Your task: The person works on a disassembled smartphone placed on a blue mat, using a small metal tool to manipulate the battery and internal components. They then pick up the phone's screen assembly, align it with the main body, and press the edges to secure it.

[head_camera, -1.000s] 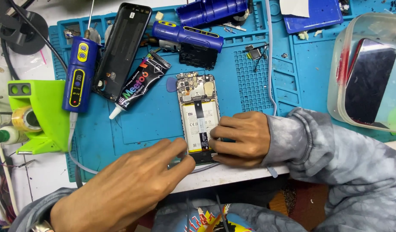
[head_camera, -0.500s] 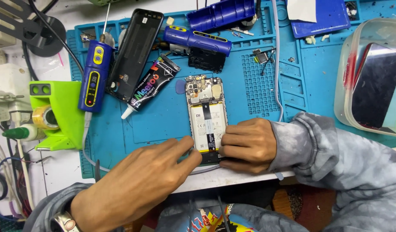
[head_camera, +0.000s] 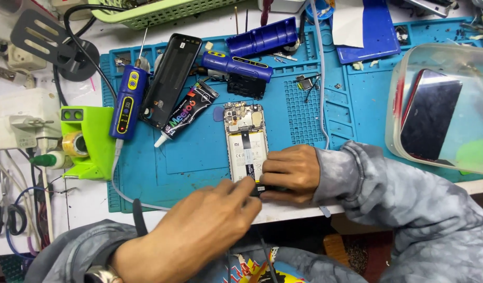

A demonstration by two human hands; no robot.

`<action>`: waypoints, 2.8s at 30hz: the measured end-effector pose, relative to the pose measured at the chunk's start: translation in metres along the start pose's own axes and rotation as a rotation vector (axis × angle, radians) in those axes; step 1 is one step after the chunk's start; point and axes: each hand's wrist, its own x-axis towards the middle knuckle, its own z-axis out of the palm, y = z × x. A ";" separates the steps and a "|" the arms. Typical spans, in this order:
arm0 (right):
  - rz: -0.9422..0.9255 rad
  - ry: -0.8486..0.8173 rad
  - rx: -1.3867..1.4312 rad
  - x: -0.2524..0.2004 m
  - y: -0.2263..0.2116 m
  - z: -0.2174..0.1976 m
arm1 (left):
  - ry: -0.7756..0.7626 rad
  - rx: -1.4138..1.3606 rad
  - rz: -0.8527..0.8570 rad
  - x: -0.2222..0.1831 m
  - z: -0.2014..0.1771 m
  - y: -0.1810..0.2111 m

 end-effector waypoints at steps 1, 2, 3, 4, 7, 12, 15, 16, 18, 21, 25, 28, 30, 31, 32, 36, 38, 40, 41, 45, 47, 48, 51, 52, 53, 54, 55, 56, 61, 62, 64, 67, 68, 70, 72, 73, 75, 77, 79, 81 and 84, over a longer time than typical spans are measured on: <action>-0.002 -0.003 -0.001 0.000 0.000 0.001 | 0.004 0.000 -0.002 0.005 0.007 0.009; -0.004 0.007 -0.006 -0.001 0.000 0.002 | 0.074 0.090 -0.020 0.010 0.013 0.017; -0.006 0.016 -0.011 -0.003 0.000 0.003 | 0.146 0.180 -0.038 0.016 0.020 0.026; -0.005 0.013 -0.013 -0.004 0.000 0.003 | 0.150 0.180 -0.036 0.020 0.018 0.026; -0.038 0.016 -0.019 -0.007 0.003 0.006 | 0.075 0.212 -0.126 0.028 0.020 0.025; -0.045 0.037 -0.034 -0.007 0.005 0.007 | -0.015 0.162 -0.060 0.025 0.014 0.014; -0.043 0.055 -0.051 -0.009 0.005 0.011 | -0.013 0.148 -0.089 0.026 0.018 0.013; -0.040 0.056 -0.052 -0.009 0.004 0.010 | -0.014 0.149 -0.086 0.026 0.017 0.012; -0.060 0.036 -0.044 -0.007 0.004 0.009 | -0.049 0.156 -0.127 0.024 0.017 0.009; -0.048 0.046 -0.069 -0.008 0.003 0.011 | 0.030 0.253 -0.199 0.027 0.033 0.004; -0.053 0.069 -0.104 -0.005 0.002 0.009 | -0.072 0.185 -0.079 0.020 0.015 0.007; -0.037 0.044 -0.058 -0.004 0.001 0.009 | -0.024 0.165 -0.076 0.019 0.023 0.007; -0.033 0.048 -0.095 -0.003 0.001 0.008 | -0.010 0.208 -0.095 0.024 0.030 0.005; -0.034 0.049 -0.098 -0.004 0.002 0.008 | -0.008 0.210 -0.094 0.026 0.031 0.004; -0.033 0.044 -0.081 -0.004 0.002 0.008 | -0.052 0.202 -0.112 0.027 0.032 0.004; -0.019 0.035 -0.041 -0.004 0.002 0.009 | -0.103 0.178 -0.106 0.027 0.027 0.003; -0.015 0.047 -0.042 -0.003 0.003 0.007 | -0.039 0.178 -0.083 0.024 0.028 0.003; -0.010 0.060 -0.039 -0.003 0.003 0.007 | 0.022 0.174 -0.061 0.022 0.031 0.004; -0.006 0.041 -0.030 -0.003 0.004 0.007 | 0.052 0.132 -0.068 0.023 0.032 0.004; 0.002 0.015 0.020 -0.004 0.005 0.008 | 0.099 0.173 -0.039 0.027 0.045 0.010; 0.026 0.027 0.028 -0.002 0.003 0.007 | 0.096 0.184 -0.049 0.026 0.044 0.011; 0.050 0.041 0.034 -0.002 0.002 0.006 | 0.093 0.195 -0.059 0.026 0.043 0.012; 0.050 0.002 0.085 0.000 0.001 0.000 | 0.027 0.157 -0.063 0.028 0.047 0.010; 0.051 -0.005 0.087 0.001 0.001 0.000 | 0.032 0.151 -0.065 0.028 0.048 0.012; 0.051 0.009 0.092 0.001 0.000 -0.001 | 0.034 0.143 -0.053 0.027 0.048 0.014; 0.050 0.029 0.090 0.002 0.001 -0.002 | 0.038 0.143 -0.039 0.027 0.048 0.013; 0.050 0.025 0.083 0.004 0.003 -0.003 | 0.044 0.146 -0.037 0.025 0.050 0.013; 0.058 0.036 0.089 0.004 0.002 -0.004 | 0.072 0.138 -0.026 0.023 0.053 0.014; 0.060 0.042 0.135 0.006 0.002 -0.007 | 0.094 0.086 -0.016 0.025 0.056 0.012; 0.060 0.029 0.135 0.007 0.003 -0.008 | 0.085 0.083 -0.020 0.027 0.055 0.013; 0.064 0.025 0.138 0.007 0.003 -0.008 | 0.067 0.081 -0.020 0.030 0.058 0.015; 0.058 0.032 0.146 0.010 0.003 -0.011 | -0.006 0.001 -0.072 0.034 0.067 0.019; 0.067 0.029 0.147 0.011 0.003 -0.011 | 0.015 0.016 -0.076 0.034 0.068 0.021; 0.075 0.033 0.153 0.011 0.003 -0.010 | 0.026 0.033 -0.081 0.034 0.070 0.025; 0.116 -0.013 0.175 0.009 0.004 -0.009 | 0.164 0.133 -0.139 0.034 0.070 0.029; 0.118 -0.008 0.179 0.008 0.003 -0.006 | 0.158 0.132 -0.137 0.034 0.075 0.031; 0.126 0.025 0.175 0.008 0.003 -0.006 | 0.237 0.074 -0.216 0.038 0.083 0.036; 0.121 0.019 0.192 0.010 0.004 -0.010 | 0.240 0.052 -0.200 0.041 0.083 0.033; 0.126 0.020 0.204 0.011 0.003 -0.011 | 0.240 0.032 -0.170 0.040 0.082 0.031; 0.127 0.027 0.194 0.009 0.003 -0.009 | 0.288 0.016 -0.159 0.039 0.081 0.028; 0.142 -0.008 0.264 0.014 0.001 -0.015 | 0.192 -0.067 -0.169 0.042 0.088 0.029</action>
